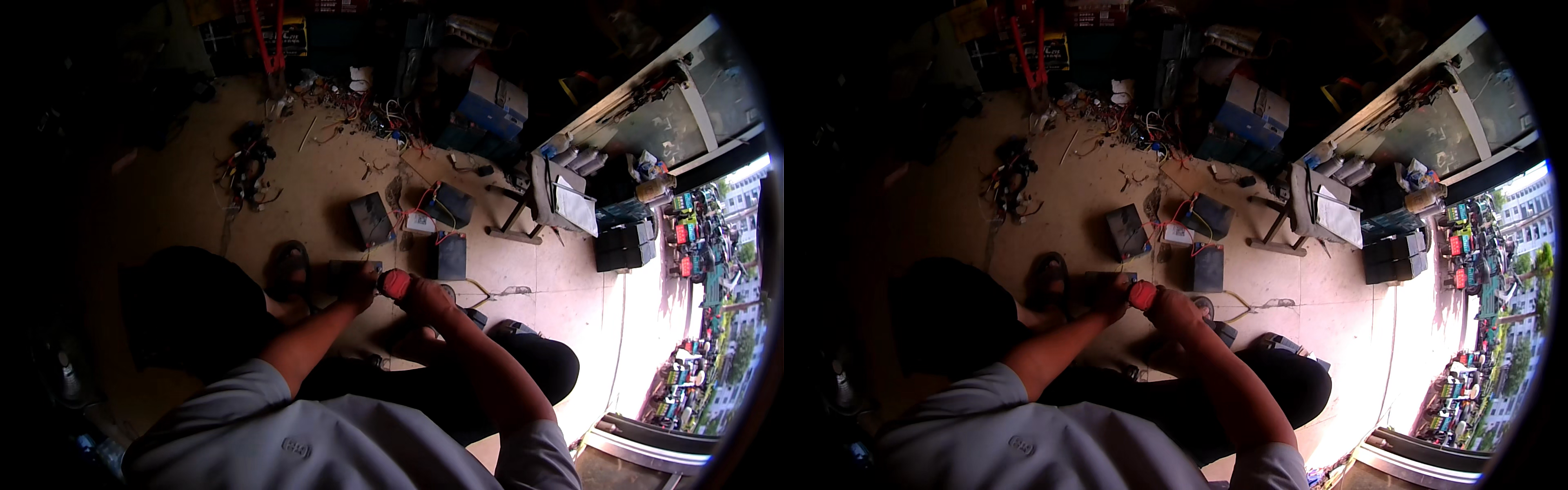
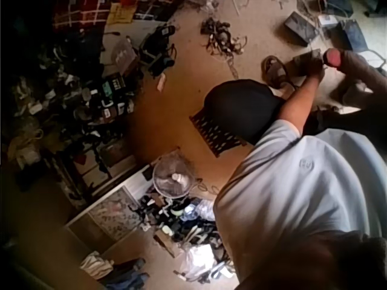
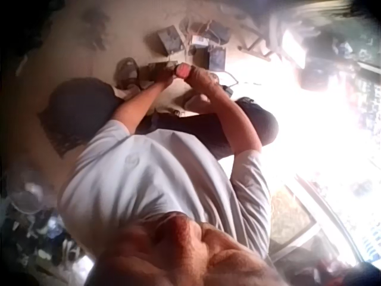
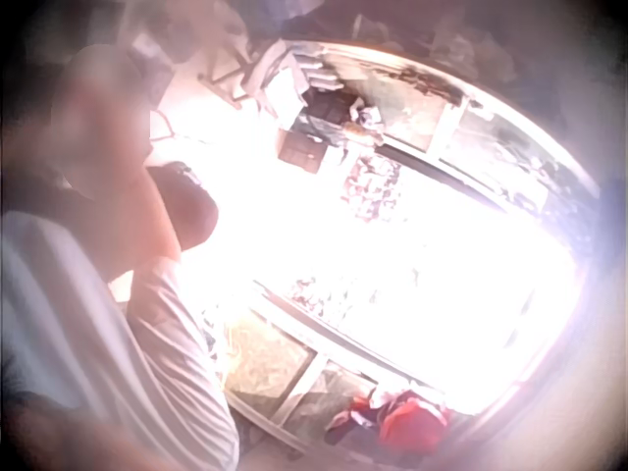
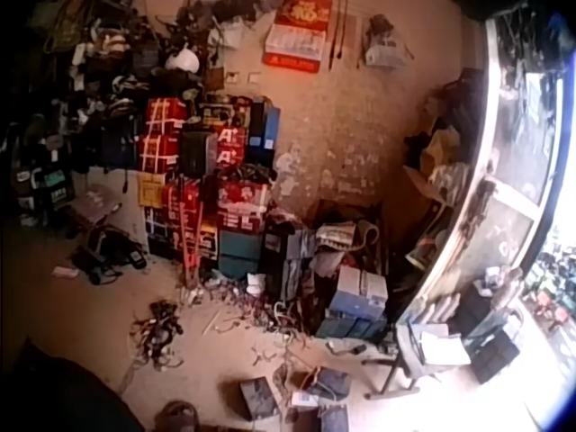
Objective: The person connects wires to several lead-acid battery units on the floor using an electric drill and moves the batteries around the workspace.
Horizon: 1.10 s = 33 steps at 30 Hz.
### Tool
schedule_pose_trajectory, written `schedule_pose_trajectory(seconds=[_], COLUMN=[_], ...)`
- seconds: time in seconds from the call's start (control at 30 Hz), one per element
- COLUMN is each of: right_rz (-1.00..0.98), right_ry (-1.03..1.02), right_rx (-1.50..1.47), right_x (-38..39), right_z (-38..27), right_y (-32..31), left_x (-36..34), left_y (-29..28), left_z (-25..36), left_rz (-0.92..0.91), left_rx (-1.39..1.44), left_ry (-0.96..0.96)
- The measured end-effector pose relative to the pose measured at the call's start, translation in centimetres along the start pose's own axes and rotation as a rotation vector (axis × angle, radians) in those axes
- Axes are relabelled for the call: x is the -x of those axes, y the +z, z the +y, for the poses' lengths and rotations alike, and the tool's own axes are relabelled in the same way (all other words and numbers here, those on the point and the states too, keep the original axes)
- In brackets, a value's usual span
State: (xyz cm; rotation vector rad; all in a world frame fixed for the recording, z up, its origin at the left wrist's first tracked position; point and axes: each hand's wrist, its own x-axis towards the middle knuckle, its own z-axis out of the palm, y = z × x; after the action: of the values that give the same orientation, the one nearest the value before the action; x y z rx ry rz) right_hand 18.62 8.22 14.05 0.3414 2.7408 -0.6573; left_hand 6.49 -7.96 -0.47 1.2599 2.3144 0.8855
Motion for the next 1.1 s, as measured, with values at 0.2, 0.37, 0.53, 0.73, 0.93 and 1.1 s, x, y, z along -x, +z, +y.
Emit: schedule_pose_trajectory(seconds=[0.2, 0.37, 0.53, 0.73, 0.93, 1.1], right_rz=[0.005, -0.058, -0.055, -0.075, -0.063, -0.051], right_ry=[-0.060, 0.023, 0.030, 0.091, 0.040, 0.010], right_rx=[0.049, -0.015, 0.029, -0.028, 0.005, 0.063], right_x=[-0.5, -1.3, -1.6, -1.4, -2.2, -1.7], right_z=[0.7, 0.9, 1.5, 0.6, 1.2, 0.9], right_y=[1.2, 1.7, 2.4, 1.3, 2.2, 1.4], left_x=[0.3, 0.2, 0.4, 0.5, 0.4, 0.6], left_y=[-0.3, -0.1, 0.1, -0.6, 0.3, -0.2], left_z=[0.3, -0.1, 0.0, 0.7, 0.1, 1.1], left_rz=[-0.011, -0.013, 0.049, 0.043, 0.067, 0.063], left_rx=[0.037, 0.056, 0.114, 0.118, 0.211, 0.322], left_ry=[0.019, -0.039, -0.025, -0.004, -0.103, -0.075])
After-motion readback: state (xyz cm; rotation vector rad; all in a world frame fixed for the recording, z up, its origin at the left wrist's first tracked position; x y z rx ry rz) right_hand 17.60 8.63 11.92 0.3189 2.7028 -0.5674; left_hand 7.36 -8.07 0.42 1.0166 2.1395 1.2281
